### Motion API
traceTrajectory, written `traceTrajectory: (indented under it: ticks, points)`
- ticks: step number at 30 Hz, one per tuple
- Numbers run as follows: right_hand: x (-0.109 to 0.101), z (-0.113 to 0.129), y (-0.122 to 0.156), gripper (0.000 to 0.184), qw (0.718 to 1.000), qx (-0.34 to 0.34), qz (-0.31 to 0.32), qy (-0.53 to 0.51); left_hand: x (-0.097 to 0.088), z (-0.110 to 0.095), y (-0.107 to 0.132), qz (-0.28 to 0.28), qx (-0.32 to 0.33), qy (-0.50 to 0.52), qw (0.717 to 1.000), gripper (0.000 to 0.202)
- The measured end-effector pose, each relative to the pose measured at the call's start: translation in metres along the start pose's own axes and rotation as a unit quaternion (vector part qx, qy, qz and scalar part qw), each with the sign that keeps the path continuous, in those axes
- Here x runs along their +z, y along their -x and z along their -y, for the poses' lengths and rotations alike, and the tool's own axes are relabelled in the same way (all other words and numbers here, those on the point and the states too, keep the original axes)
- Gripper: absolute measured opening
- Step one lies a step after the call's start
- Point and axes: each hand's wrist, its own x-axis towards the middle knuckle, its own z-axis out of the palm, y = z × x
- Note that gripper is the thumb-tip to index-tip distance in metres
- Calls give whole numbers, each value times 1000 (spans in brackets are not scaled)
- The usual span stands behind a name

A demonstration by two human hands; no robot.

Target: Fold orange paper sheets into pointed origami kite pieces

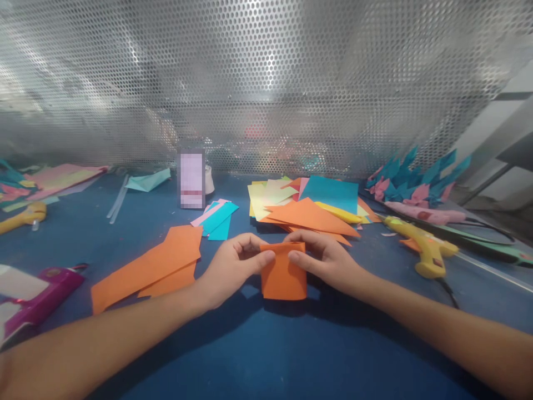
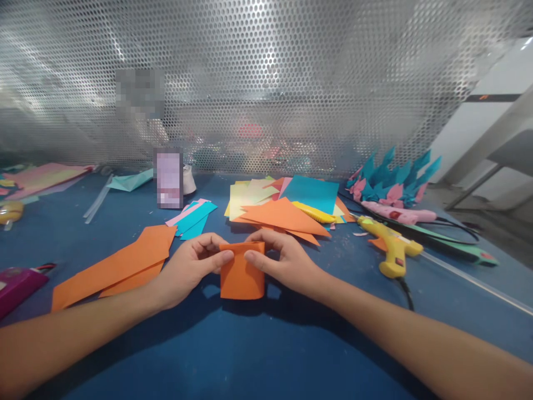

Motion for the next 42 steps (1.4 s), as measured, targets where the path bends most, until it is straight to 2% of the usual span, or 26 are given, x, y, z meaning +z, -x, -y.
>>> traceTrajectory:
  ticks: [5, 11, 35, 42]
  points:
    - [5, 1, 0, 31, 991, 78, 6, -111, 0, 2, -1, -2, 7, -9, 1000, 23]
    - [4, 2, -1, 38, 981, 126, -1, -149, -1, 2, 0, 0, 0, -17, 1000, 23]
    - [2, 2, 0, 40, 991, 89, -22, -94, 3, -3, 3, -20, -15, -31, 999, 30]
    - [2, 1, -2, 38, 982, 122, -25, -139, 3, -4, 3, -30, 13, -35, 999, 31]
